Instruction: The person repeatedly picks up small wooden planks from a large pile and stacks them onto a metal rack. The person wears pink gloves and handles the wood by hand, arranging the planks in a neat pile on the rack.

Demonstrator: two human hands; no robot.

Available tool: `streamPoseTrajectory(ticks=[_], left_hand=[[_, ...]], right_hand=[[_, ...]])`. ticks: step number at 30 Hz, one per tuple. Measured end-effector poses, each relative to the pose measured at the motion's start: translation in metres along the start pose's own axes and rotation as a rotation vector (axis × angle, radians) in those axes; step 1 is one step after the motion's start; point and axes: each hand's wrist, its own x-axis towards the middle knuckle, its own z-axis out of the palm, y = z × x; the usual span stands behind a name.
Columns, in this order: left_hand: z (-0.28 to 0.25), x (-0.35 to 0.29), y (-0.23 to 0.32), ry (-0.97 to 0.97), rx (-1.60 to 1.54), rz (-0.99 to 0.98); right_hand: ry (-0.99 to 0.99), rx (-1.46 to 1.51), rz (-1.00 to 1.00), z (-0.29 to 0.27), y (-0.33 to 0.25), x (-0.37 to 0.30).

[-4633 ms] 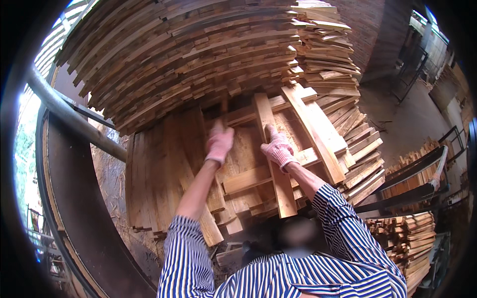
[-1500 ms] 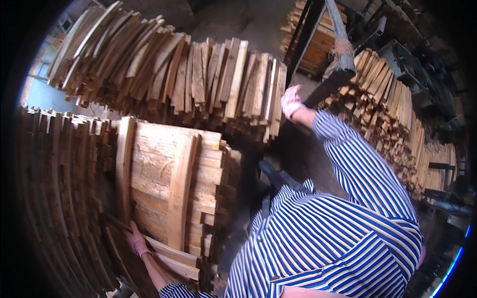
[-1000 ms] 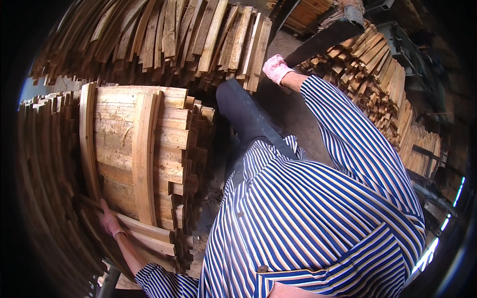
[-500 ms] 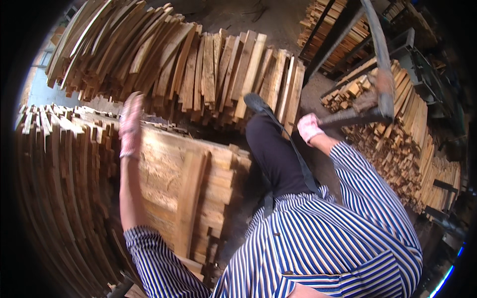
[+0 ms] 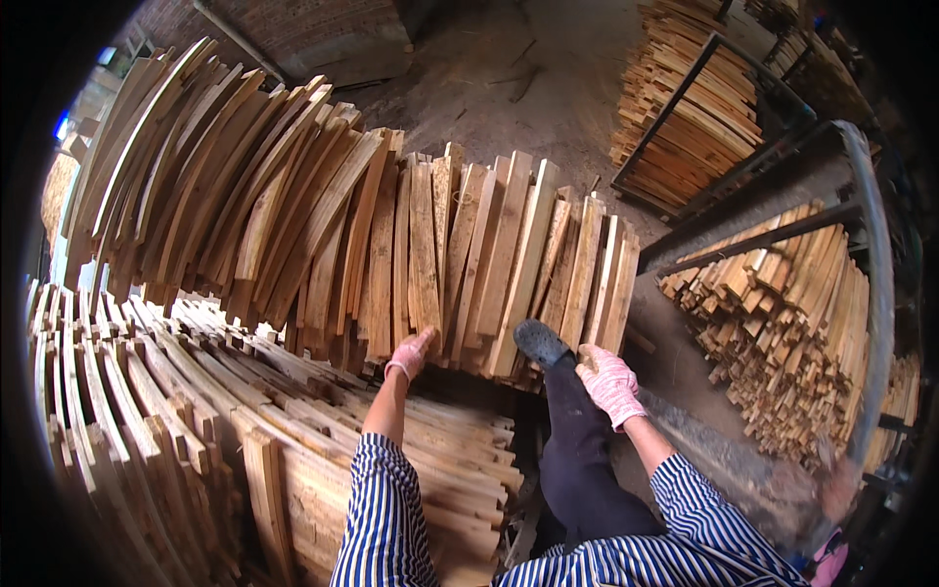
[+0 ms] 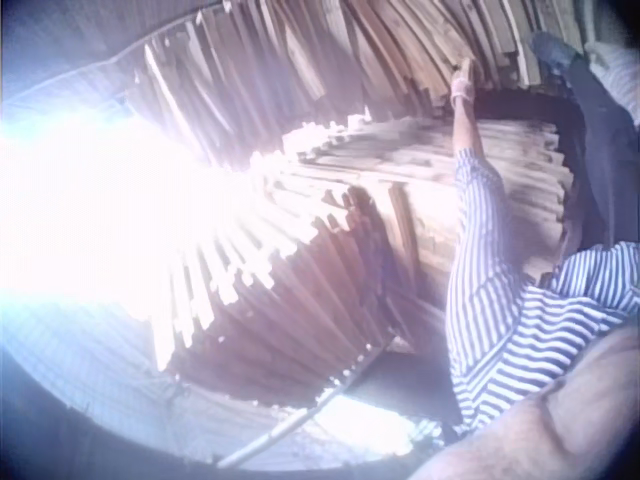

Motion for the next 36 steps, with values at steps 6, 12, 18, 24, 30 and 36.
streamPoseTrajectory(ticks=[6, 12, 18, 24, 30, 36], left_hand=[[-0.046, 0.014, -0.05, -0.022, -0.219, -0.063], [0.063, -0.028, 0.041, -0.183, -0.302, -0.067], [0.098, -0.063, 0.049, -0.24, 0.104, 0.175], [-0.012, -0.014, 0.036, 0.475, 1.029, 0.84], [-0.017, 0.064, 0.048, 0.523, 1.291, 0.101], [-0.049, 0.057, 0.042, 0.404, 1.134, 0.128]], right_hand=[[-0.269, 0.138, -0.141, 0.058, -0.087, 0.072], [-0.359, 0.627, -0.064, 0.102, -0.149, 0.193], [-0.715, 1.21, 0.062, 0.092, -0.175, 0.183], [-0.779, 0.991, -0.061, 0.064, -0.109, 0.234], [-0.793, 1.092, -0.01, 0.054, -0.101, 0.233], [-1.083, 1.485, 0.286, 0.066, -0.079, 0.202]])
